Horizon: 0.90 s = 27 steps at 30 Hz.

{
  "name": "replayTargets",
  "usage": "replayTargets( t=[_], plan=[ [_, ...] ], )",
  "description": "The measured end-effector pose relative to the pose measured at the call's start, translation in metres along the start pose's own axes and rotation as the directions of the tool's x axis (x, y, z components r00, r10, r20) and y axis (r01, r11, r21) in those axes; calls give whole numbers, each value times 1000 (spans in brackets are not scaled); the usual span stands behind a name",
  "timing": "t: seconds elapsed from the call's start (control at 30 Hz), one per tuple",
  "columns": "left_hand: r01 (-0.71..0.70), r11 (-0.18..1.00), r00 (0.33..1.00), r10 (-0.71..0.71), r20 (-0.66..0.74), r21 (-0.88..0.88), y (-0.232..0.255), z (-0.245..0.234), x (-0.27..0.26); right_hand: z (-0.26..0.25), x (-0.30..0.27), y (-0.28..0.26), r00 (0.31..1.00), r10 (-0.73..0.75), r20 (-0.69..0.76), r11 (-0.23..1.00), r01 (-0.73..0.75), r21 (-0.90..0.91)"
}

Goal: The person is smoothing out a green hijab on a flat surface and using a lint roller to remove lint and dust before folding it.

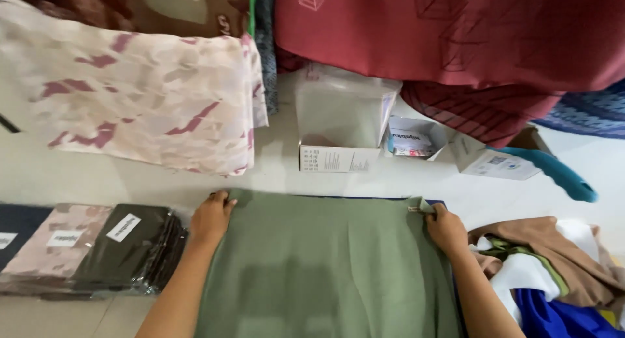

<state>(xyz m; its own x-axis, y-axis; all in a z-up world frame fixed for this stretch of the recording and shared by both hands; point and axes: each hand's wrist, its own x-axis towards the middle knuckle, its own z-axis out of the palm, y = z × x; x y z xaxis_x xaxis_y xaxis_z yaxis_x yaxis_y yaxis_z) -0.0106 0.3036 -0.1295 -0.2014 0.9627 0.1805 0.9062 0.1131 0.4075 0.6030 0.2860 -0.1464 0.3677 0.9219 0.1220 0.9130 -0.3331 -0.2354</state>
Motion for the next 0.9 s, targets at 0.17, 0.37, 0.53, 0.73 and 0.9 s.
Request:
replayTargets(
  t=[0.17,0.37,0.53,0.73,0.9],
  plan=[
    [-26,998,999,29,-38,56,12,-12,-14,-12,6,8,997,54,52,981,-62,183],
    [71,979,997,-77,-25,-189,21,-42,-21,-41,-8,11,979,202,4,852,-178,493],
    [183,970,973,-156,169,-157,-15,-82,-77,-106,-118,4,987,109,-119,938,-62,342],
    [306,949,901,-316,297,79,-81,-95,-208,-98,-255,65,976,216,24,924,-213,317],
    [464,881,805,-461,373,88,-79,-111,-263,-96,-319,57,951,309,-25,753,-229,617]
  ],
)
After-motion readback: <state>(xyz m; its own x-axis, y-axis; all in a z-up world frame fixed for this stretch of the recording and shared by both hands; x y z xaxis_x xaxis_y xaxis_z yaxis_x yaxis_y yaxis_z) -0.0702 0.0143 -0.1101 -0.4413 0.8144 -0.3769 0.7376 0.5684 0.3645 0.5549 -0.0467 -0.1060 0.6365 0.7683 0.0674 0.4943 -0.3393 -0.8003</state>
